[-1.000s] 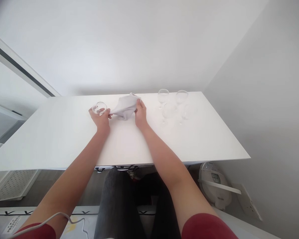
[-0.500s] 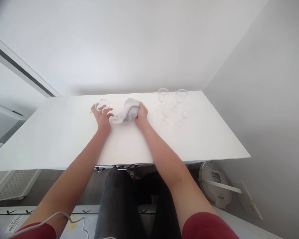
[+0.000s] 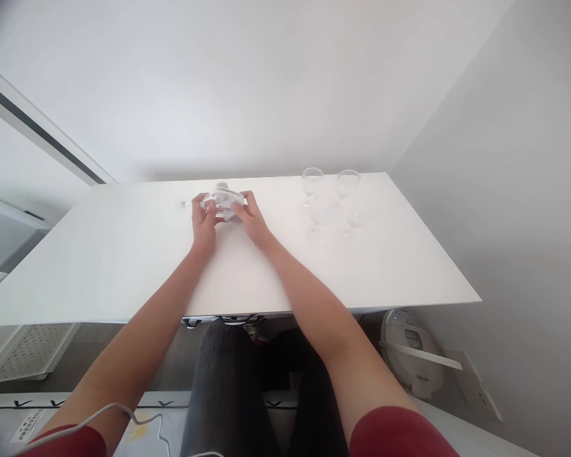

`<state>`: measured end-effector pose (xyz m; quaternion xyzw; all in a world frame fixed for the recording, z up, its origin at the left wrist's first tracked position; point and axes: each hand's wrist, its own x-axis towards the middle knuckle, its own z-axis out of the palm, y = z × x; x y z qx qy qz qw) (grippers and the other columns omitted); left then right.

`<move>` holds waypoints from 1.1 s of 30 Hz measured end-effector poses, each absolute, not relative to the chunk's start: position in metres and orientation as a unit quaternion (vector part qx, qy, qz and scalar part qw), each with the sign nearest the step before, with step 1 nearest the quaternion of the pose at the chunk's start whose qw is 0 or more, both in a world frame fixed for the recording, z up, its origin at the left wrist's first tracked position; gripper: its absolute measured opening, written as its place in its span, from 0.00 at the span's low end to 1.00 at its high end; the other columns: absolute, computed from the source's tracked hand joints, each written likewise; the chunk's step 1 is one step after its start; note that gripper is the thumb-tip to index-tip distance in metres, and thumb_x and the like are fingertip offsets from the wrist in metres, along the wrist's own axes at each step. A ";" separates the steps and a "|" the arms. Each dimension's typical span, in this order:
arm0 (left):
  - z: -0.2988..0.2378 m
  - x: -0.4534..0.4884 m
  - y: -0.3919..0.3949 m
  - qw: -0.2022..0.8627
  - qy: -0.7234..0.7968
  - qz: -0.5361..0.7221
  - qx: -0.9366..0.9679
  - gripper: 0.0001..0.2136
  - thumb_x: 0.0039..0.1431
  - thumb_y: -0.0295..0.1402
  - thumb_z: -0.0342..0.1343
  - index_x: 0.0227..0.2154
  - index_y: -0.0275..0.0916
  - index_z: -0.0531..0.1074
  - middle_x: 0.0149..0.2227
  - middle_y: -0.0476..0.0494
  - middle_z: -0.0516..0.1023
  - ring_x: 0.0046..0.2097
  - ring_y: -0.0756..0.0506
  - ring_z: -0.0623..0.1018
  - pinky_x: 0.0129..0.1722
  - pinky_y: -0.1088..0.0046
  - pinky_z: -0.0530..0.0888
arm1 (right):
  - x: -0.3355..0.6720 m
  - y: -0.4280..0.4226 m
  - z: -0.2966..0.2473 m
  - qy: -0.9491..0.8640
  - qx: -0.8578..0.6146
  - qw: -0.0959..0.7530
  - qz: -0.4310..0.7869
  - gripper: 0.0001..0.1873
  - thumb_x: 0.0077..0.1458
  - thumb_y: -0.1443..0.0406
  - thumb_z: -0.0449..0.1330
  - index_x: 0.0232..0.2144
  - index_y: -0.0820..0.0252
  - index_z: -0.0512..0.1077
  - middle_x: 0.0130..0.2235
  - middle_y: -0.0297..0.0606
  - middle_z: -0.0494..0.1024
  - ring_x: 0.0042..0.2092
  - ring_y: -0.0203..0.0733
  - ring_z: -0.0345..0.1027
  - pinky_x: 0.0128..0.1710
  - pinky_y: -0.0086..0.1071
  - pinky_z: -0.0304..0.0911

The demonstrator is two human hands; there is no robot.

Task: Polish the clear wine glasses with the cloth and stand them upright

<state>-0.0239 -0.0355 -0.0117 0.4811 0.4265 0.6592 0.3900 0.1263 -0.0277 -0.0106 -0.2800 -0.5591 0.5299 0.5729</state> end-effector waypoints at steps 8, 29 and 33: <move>-0.004 -0.024 -0.044 0.379 0.391 0.612 0.573 0.23 0.61 0.58 0.59 0.48 0.46 0.75 0.48 0.39 0.78 0.44 0.43 0.79 0.41 0.66 0.80 | 0.121 -0.033 -0.009 -0.566 -0.230 0.506 0.609 0.44 0.59 0.46 0.63 0.72 0.42 0.53 0.57 0.37 0.75 0.58 0.45 0.69 0.62 0.43 0.65; -0.015 -0.029 -0.035 0.335 0.346 0.610 0.629 0.21 0.60 0.49 0.65 0.52 0.47 0.72 0.60 0.38 0.70 0.48 0.44 0.78 0.46 0.65 0.78 | 0.129 -0.024 -0.010 -0.571 -0.288 0.520 0.566 0.31 0.66 0.45 0.57 0.67 0.44 0.62 0.55 0.37 0.74 0.55 0.44 0.67 0.60 0.41 0.66; -0.016 -0.028 -0.032 0.315 0.367 0.619 0.618 0.22 0.58 0.50 0.68 0.50 0.45 0.72 0.57 0.38 0.71 0.52 0.41 0.77 0.49 0.64 0.78 | 0.133 -0.013 -0.015 -0.487 -0.242 0.534 0.648 0.25 0.64 0.43 0.56 0.56 0.45 0.69 0.48 0.35 0.74 0.47 0.42 0.70 0.44 0.35 0.71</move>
